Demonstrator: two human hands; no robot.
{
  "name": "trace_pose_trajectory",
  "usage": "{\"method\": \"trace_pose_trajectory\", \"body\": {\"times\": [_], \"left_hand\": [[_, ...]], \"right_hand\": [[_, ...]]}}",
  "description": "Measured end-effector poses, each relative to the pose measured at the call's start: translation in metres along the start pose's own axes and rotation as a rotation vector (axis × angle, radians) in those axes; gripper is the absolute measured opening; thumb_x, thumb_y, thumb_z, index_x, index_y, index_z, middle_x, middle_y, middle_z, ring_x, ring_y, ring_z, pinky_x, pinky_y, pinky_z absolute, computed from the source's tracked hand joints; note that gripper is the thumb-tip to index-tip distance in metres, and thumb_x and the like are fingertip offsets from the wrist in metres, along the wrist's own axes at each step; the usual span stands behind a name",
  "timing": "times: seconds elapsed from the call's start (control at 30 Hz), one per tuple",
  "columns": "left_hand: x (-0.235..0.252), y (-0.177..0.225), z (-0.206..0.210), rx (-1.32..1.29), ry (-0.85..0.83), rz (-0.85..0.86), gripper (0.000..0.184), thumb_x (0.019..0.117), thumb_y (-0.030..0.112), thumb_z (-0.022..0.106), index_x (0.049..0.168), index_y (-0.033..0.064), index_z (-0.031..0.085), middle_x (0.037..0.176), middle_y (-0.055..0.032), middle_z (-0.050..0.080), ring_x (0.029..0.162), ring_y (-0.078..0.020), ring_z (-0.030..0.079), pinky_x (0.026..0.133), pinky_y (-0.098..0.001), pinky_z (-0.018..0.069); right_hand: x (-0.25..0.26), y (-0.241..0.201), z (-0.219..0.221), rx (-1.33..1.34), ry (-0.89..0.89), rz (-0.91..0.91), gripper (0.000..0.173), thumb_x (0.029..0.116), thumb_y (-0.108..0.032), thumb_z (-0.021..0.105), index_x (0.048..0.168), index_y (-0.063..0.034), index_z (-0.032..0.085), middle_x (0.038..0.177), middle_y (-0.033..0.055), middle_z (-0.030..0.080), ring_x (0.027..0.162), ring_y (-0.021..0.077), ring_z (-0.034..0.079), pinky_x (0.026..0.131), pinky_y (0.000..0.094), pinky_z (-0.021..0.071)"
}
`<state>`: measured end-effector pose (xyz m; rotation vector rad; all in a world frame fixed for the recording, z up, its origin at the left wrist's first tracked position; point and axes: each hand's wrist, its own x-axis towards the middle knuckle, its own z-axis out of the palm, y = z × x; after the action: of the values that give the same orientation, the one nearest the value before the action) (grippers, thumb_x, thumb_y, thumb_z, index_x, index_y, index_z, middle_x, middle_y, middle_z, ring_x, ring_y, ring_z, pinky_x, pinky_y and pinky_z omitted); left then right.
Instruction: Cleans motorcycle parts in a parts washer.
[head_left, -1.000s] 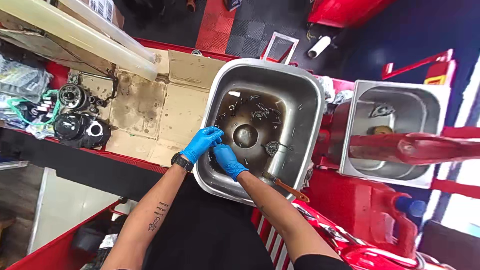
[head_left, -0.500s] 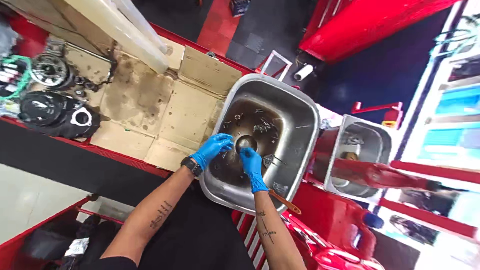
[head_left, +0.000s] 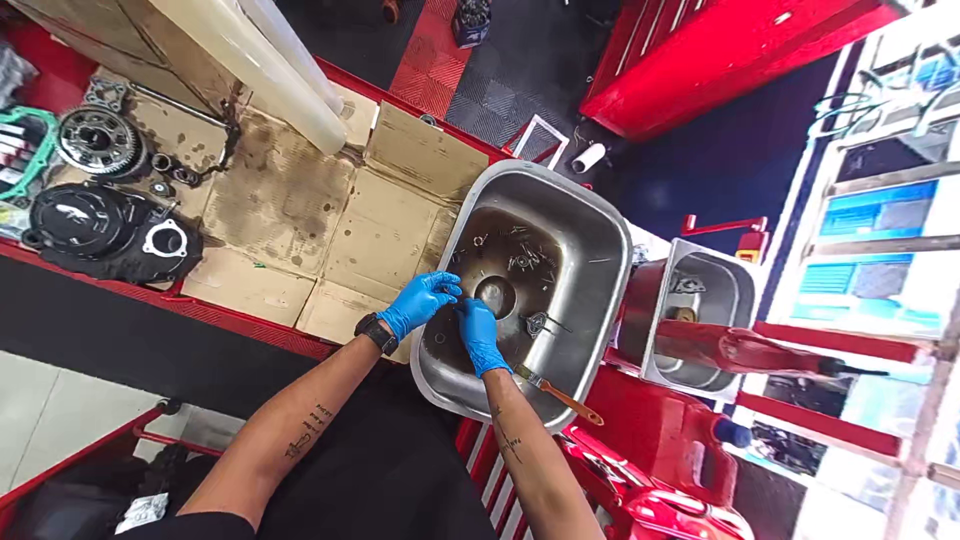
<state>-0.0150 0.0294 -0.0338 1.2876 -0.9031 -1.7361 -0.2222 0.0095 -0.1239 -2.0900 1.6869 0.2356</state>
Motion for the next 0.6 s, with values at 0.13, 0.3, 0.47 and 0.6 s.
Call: {"method": "trace_pose_trajectory", "body": {"times": [0.13, 0.3, 0.47, 0.6], "left_hand": [[-0.007, 0.001, -0.013, -0.009, 0.023, 0.015, 0.039, 0.0959, -0.002, 0.058, 0.134, -0.0077, 0.058, 0.122, -0.0176, 0.067, 0.107, -0.0167, 0.067, 0.097, -0.0315, 0.0549], [-0.016, 0.004, -0.023, -0.040, 0.038, 0.028, 0.038, 0.0956, -0.003, 0.058, 0.133, -0.0082, 0.057, 0.121, -0.0181, 0.067, 0.106, -0.0174, 0.068, 0.096, -0.0325, 0.0552], [-0.020, 0.008, -0.027, -0.067, 0.038, 0.043, 0.038, 0.0965, -0.003, 0.057, 0.134, -0.0080, 0.057, 0.122, -0.0176, 0.067, 0.107, -0.0168, 0.068, 0.097, -0.0318, 0.0551], [-0.020, 0.006, -0.033, -0.086, 0.051, 0.037, 0.037, 0.0968, -0.003, 0.058, 0.133, -0.0077, 0.057, 0.121, -0.0166, 0.068, 0.106, -0.0153, 0.068, 0.096, -0.0306, 0.0552]], "right_hand": [[0.001, -0.022, 0.011, -0.052, 0.004, -0.124, 0.022, 0.0970, -0.010, 0.060, 0.111, 0.0006, 0.073, 0.110, 0.0226, 0.071, 0.107, 0.0399, 0.068, 0.096, 0.0549, 0.0532], [0.003, -0.036, 0.011, -0.150, -0.080, -0.134, 0.026, 0.1004, -0.005, 0.050, 0.111, 0.0005, 0.073, 0.111, 0.0224, 0.071, 0.109, 0.0388, 0.068, 0.096, 0.0544, 0.0528], [0.015, -0.027, -0.007, -0.012, -0.178, -0.083, 0.021, 0.0987, -0.012, 0.059, 0.109, -0.0023, 0.074, 0.112, 0.0193, 0.072, 0.108, 0.0366, 0.069, 0.097, 0.0565, 0.0526], [0.002, -0.025, -0.002, 0.113, -0.164, -0.072, 0.017, 0.0922, -0.011, 0.068, 0.106, -0.0033, 0.075, 0.108, 0.0161, 0.073, 0.104, 0.0323, 0.070, 0.095, 0.0541, 0.0539]]}}
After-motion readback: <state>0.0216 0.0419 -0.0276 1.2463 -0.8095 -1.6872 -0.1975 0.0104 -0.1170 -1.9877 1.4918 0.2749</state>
